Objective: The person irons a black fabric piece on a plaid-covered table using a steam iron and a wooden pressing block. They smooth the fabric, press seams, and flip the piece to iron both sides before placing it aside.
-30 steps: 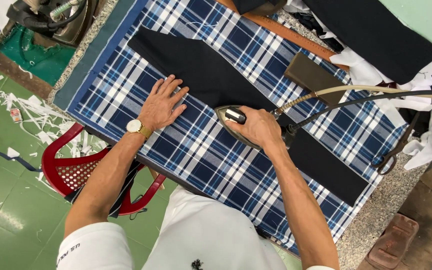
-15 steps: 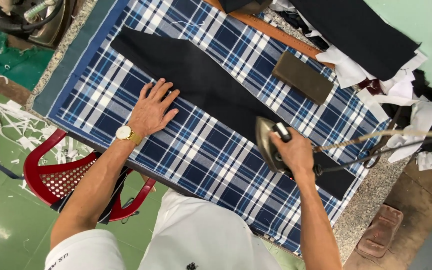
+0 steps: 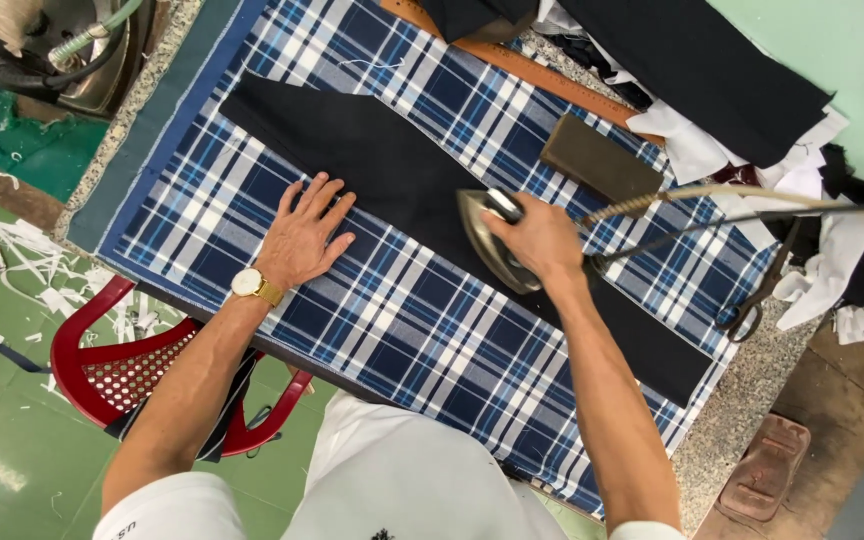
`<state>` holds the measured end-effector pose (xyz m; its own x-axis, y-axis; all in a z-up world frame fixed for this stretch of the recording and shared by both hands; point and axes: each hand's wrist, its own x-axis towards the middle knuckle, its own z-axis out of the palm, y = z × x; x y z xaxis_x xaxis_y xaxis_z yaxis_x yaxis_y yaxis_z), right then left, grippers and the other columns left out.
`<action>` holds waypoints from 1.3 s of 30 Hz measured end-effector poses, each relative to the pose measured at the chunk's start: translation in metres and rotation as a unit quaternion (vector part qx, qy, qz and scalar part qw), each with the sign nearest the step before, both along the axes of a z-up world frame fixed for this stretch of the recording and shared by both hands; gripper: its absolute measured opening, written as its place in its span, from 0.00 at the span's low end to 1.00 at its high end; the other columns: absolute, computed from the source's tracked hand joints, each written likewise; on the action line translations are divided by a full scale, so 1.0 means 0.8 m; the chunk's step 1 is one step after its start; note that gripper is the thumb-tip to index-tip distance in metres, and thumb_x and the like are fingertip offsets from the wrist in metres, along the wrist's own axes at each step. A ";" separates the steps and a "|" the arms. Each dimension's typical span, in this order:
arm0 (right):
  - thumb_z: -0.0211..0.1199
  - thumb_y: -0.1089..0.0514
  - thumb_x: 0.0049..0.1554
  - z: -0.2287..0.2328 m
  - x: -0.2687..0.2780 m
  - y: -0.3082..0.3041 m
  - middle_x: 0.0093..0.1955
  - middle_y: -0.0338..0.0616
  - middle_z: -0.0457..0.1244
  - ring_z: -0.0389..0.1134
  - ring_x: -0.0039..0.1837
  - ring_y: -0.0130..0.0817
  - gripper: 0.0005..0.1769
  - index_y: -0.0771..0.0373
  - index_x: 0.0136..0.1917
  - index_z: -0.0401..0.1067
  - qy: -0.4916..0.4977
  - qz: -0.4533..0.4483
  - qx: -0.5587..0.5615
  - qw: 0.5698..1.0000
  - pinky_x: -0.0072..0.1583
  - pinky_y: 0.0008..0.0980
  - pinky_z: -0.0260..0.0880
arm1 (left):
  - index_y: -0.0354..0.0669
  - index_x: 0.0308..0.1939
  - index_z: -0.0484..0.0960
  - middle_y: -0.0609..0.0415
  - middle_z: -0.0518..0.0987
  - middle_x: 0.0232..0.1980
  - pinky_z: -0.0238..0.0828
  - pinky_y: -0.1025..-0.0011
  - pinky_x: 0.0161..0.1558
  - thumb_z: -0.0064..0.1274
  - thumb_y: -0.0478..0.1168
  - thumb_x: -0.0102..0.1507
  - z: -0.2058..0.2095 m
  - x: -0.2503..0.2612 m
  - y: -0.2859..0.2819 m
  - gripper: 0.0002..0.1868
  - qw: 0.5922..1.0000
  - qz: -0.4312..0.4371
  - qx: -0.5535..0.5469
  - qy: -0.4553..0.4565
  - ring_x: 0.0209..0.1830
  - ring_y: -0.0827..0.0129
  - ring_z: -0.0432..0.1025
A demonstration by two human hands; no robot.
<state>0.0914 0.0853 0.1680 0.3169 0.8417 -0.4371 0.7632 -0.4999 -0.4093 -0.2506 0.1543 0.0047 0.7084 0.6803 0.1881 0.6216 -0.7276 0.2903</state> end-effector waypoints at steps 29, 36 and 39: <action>0.67 0.31 0.54 0.011 0.035 -0.093 0.40 0.56 0.70 0.74 0.48 0.54 0.30 0.62 0.46 0.78 -0.020 -0.013 -0.102 0.995 0.48 0.46 0.71 | 0.47 0.76 0.66 0.44 0.62 0.79 0.32 0.47 0.78 0.32 0.62 0.75 -0.004 0.008 -0.003 0.33 1.000 0.001 -0.001 -0.013 0.84 0.53 0.47; 0.67 0.28 0.54 -0.002 0.053 -0.103 0.39 0.56 0.70 0.74 0.46 0.51 0.32 0.61 0.46 0.79 -0.025 -0.059 -0.064 0.996 0.46 0.44 0.72 | 0.46 0.75 0.68 0.45 0.63 0.80 0.32 0.45 0.77 0.32 0.62 0.75 -0.008 -0.001 0.001 0.33 1.000 -0.002 0.011 -0.020 0.83 0.54 0.49; 0.68 0.31 0.55 0.006 0.028 -0.076 0.42 0.59 0.71 0.74 0.49 0.55 0.31 0.61 0.50 0.80 -0.010 -0.027 -0.057 0.998 0.48 0.46 0.73 | 0.45 0.75 0.68 0.45 0.63 0.80 0.33 0.45 0.77 0.33 0.62 0.75 -0.006 -0.001 0.000 0.33 1.000 -0.005 0.018 -0.016 0.83 0.53 0.49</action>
